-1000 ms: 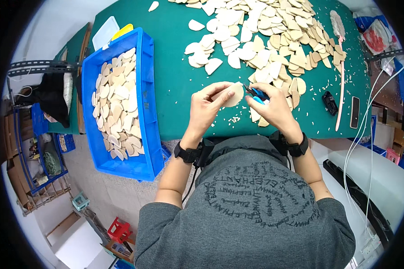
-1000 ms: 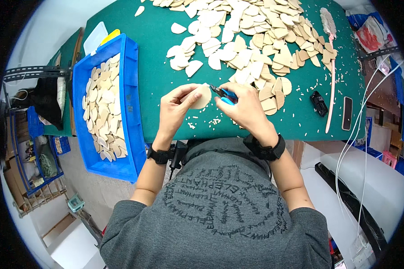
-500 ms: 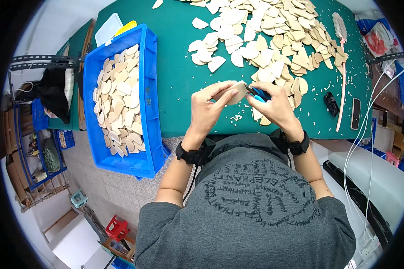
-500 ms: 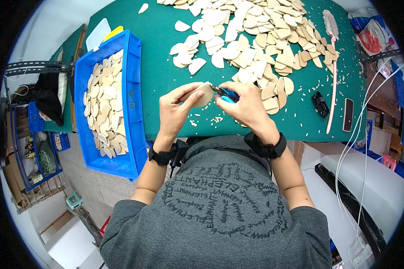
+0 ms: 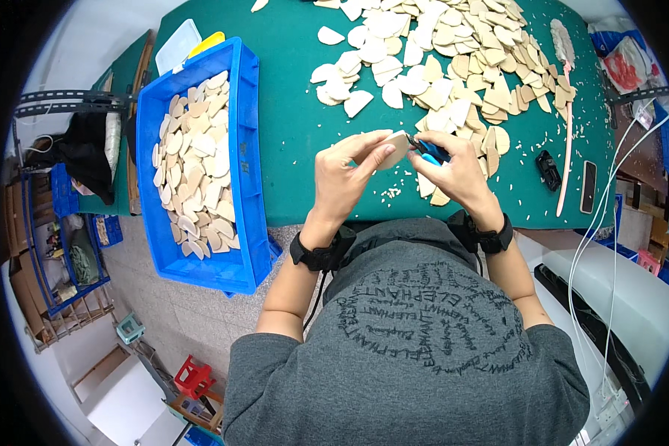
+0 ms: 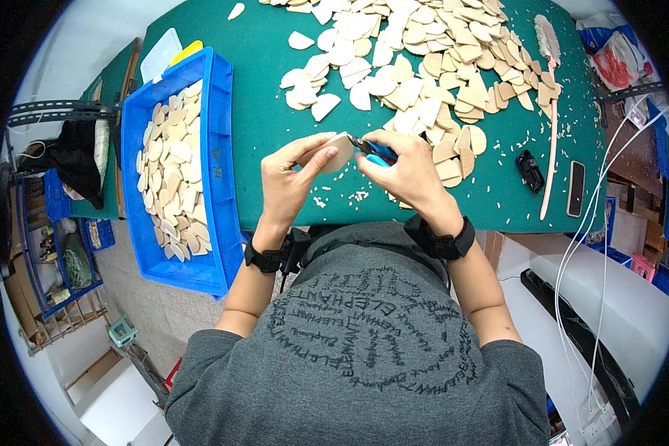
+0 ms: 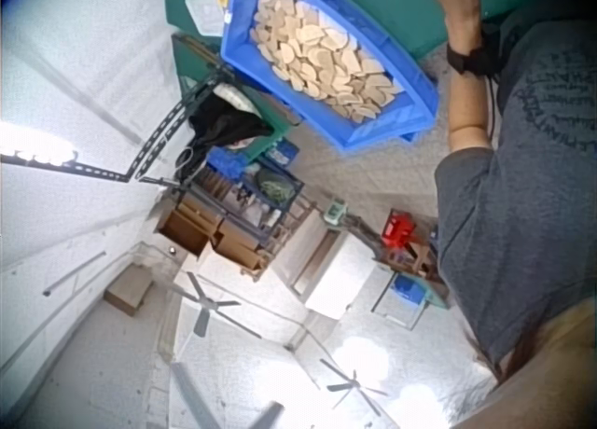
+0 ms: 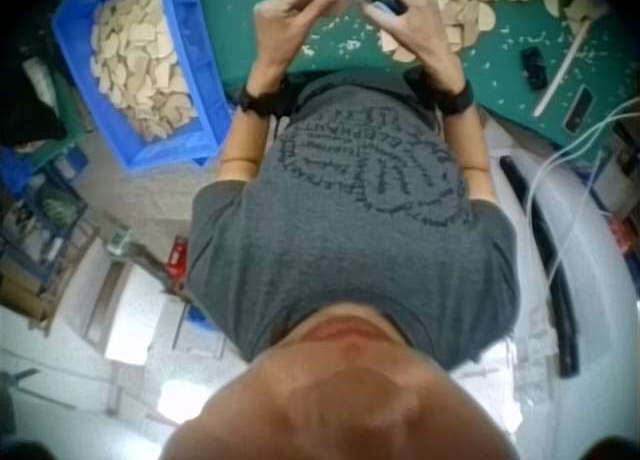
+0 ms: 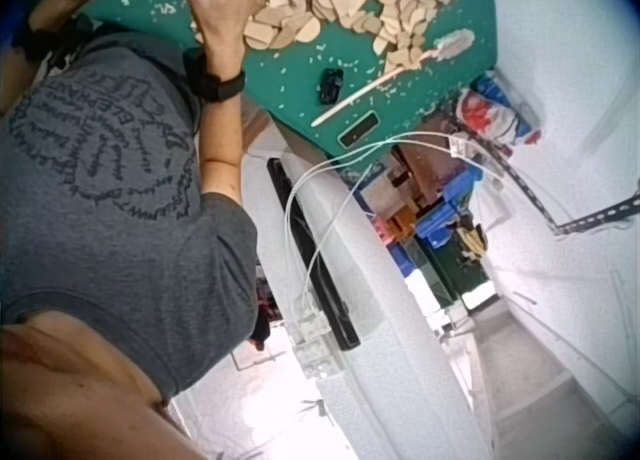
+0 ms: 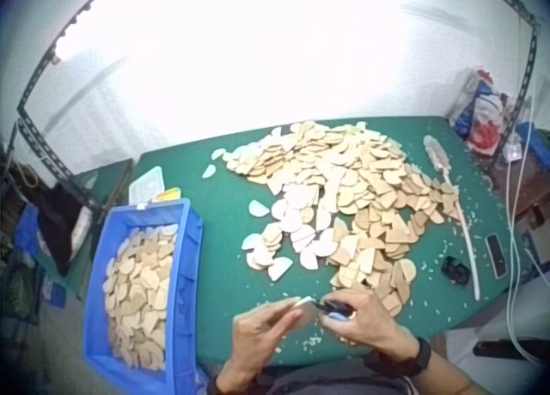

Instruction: The person repeatedly picks up small, light-colored wooden pieces from a green work surface and uses a blue utility knife to trim their edges. Trimmed pieces are placed into a blue plastic bin to the left. The process is continuous and repetitive throughout the clip.

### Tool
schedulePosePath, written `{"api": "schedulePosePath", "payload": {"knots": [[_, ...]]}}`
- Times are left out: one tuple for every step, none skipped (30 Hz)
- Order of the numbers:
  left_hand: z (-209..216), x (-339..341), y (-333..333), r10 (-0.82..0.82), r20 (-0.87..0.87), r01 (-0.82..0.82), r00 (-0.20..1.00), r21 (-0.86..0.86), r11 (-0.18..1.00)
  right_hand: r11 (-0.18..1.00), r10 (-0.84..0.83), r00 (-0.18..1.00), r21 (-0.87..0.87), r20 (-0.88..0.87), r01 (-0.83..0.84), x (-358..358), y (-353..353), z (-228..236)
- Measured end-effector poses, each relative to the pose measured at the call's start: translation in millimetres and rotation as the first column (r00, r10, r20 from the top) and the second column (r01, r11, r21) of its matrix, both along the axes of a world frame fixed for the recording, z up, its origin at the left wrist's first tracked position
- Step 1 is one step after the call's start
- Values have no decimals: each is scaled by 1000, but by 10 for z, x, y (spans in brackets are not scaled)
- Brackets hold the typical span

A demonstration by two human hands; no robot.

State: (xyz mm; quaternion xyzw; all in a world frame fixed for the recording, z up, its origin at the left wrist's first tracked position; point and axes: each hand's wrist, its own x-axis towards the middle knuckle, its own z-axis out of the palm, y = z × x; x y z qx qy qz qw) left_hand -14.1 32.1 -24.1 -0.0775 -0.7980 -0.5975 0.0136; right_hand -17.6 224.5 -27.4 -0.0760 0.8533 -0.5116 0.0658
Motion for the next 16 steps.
{"api": "schedulePosePath", "payload": {"knots": [[-2,4,0,3,3,-3,1000,0,1000,1000,7,1000,4,-16,-7,-3,2,0],[-4,8,0,6,6,-6,1000,0,1000,1000,13,999,8,-32,-13,-8,5,-1],[-4,9,1,9,8,-9,1000,1,1000,1000,20,999,12,-49,-19,-15,9,-2],[-15,7,4,13,-12,-13,1000,0,1000,1000,20,998,11,-61,-20,-23,12,-7],[-35,3,8,17,-32,-17,999,-2,1000,1000,21,997,10,-74,-21,-30,16,-13],[-46,3,11,22,-52,-22,998,-3,1000,1000,23,996,9,-86,-22,-34,18,-18],[-39,7,14,22,-41,-22,999,1,1000,999,30,996,14,-79,-29,-37,22,-7],[-28,11,16,23,-30,-23,999,5,1000,999,37,997,19,-73,-36,-42,27,15],[-21,13,17,23,-20,-23,1000,10,1000,999,44,997,25,-66,-42,-44,29,27],[-33,15,14,22,2,-22,1000,28,999,999,43,997,24,-67,-42,-41,30,23],[-55,18,10,21,24,-22,999,46,999,999,43,997,23,-68,-41,-36,31,14],[-69,22,4,20,46,-23,999,64,998,999,43,997,22,-68,-41,-32,29,8],[-56,23,4,17,49,-20,999,60,998,999,38,997,12,-66,-37,-29,26,7],[-32,23,6,14,52,-17,999,56,998,999,33,997,3,-64,-33,-24,22,6],[-19,25,8,11,55,-14,998,53,999,1000,29,998,-6,-63,-29,-19,18,7],[-19,25,3,1,50,-3,999,47,999,1000,29,998,-6,-62,-30,-17,17,7]]}}
